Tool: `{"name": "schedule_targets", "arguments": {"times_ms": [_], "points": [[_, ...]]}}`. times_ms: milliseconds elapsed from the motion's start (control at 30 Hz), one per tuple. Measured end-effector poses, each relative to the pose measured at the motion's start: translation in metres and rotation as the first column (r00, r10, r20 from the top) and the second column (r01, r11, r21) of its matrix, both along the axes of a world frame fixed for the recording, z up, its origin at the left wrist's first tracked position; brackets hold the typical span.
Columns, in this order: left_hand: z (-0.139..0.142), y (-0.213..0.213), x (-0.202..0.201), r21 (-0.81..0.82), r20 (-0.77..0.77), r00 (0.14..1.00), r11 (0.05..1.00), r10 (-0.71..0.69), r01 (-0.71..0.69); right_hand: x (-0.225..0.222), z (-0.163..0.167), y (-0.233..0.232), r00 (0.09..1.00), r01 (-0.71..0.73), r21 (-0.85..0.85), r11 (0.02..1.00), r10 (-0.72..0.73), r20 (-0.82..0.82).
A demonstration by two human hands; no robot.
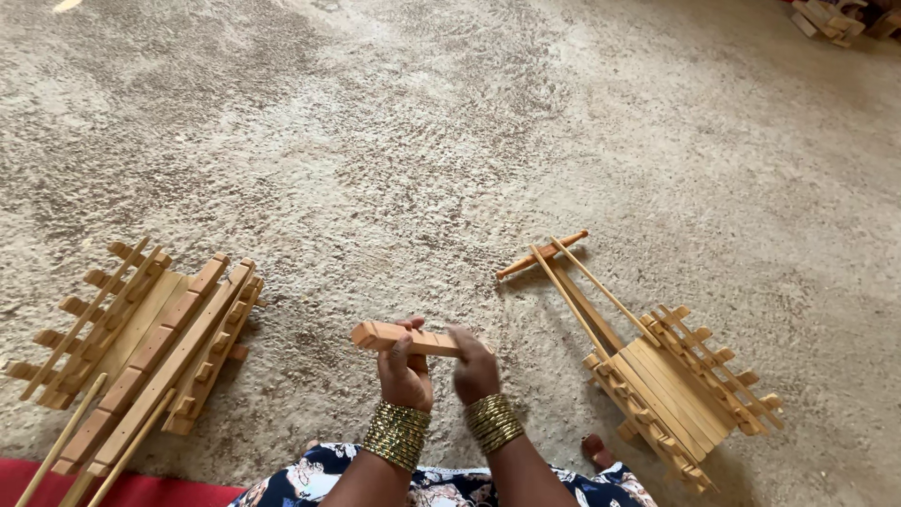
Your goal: The person sits on the floor assembling a small wooden handloom. They fit a slatted wooden frame piece onto the pegs of the loom body, press the parts together, rotate the assembly, then handle a long wooden bar, sliding and aligning slats along it by hand.
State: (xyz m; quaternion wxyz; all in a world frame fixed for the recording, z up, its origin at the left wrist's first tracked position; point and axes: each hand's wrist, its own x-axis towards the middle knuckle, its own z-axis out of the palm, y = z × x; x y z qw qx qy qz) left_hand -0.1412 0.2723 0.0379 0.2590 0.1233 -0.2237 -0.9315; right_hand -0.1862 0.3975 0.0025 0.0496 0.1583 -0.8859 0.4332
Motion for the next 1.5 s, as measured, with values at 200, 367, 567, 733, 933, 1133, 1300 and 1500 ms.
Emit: {"name": "schedule_targets", "arguments": {"times_ms": [200,367,567,733,933,1133,1300,1500], "points": [[0.005,-0.008,-0.006,-0.683,0.059,0.993,0.729,0.103,-0.035,0.011,0.008,-0.021,0.874,-0.183,-0.035,0.983,0.146,-0.464],[0.035,-0.020,-0.005,-0.205,0.625,0.760,0.902,-0.178,0.380,-0.003,-0.018,0.018,0.976,0.135,0.094,0.986,-0.148,0.157],[0.057,-0.018,0.001,-0.201,0.535,0.815,0.904,-0.221,0.378,-0.006,-0.018,0.022,0.966,0.142,0.330,0.933,-0.204,0.161],[0.062,-0.014,0.006,-0.271,0.401,0.883,0.889,-0.245,0.370,0.007,0.034,-0.012,0.902,-0.208,-0.115,0.971,0.145,-0.406],[0.060,-0.017,0.004,-0.228,0.371,0.908,0.930,-0.192,0.290,0.014,0.027,-0.008,0.965,-0.092,-0.139,0.986,0.054,-0.255],[0.050,-0.017,0.000,-0.125,0.283,0.938,0.962,-0.199,0.242,-0.008,-0.013,0.027,0.927,0.182,0.198,0.963,-0.236,0.293],[0.050,-0.021,-0.002,-0.228,0.356,0.918,0.937,-0.173,0.265,0.013,0.011,-0.008,0.997,-0.010,-0.002,1.000,0.009,-0.076],[0.064,-0.027,-0.002,-0.345,0.524,0.842,0.872,-0.128,0.348,0.029,0.038,-0.027,0.811,-0.357,-0.206,0.911,0.193,-0.552]]}}
